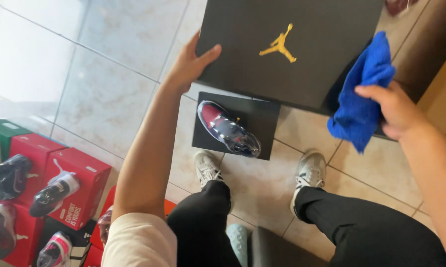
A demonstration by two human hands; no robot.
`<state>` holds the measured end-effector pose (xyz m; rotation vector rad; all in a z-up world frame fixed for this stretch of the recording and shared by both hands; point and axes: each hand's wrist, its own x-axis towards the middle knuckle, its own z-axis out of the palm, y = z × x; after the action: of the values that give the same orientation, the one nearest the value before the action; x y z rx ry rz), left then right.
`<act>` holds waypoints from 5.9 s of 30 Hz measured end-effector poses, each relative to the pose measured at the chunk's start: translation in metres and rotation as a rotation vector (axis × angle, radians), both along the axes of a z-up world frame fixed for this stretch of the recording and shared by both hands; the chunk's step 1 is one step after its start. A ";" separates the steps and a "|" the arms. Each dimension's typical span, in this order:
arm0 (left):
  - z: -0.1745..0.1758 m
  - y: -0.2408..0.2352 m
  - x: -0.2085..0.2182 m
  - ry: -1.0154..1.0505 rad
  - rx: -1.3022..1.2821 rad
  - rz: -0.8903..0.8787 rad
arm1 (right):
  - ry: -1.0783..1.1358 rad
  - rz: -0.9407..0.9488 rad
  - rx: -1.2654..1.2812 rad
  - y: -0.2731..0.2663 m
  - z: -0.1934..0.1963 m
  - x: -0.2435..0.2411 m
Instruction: Cleaning shoe boxes and shoes using a cloth and organizing them
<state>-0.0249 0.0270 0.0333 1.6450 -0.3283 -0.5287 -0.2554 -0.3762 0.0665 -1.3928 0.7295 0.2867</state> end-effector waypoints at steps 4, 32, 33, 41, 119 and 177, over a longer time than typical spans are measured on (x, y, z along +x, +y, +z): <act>0.059 0.069 -0.048 0.182 0.095 0.155 | 0.062 0.094 -0.012 0.065 0.037 -0.008; -0.243 0.338 -0.279 0.441 0.044 1.352 | -0.037 1.158 -0.680 0.465 -0.178 0.195; -0.243 0.335 -0.281 0.465 0.086 1.352 | -0.073 1.084 -0.685 0.462 -0.188 0.192; -0.289 0.335 -0.281 0.684 0.338 1.256 | -0.577 0.373 -0.528 0.368 -0.101 0.152; -0.205 -0.027 0.075 -0.423 0.746 -0.177 | 0.220 -0.440 -0.243 0.035 -0.229 0.073; 0.256 0.128 -0.570 -0.041 -0.050 0.146 | -0.707 1.052 -1.360 0.303 0.275 -0.337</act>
<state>-0.5945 0.1546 0.2894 1.6192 -0.2467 -0.3744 -0.5926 -0.0727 0.3413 -2.8802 -0.6674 0.0323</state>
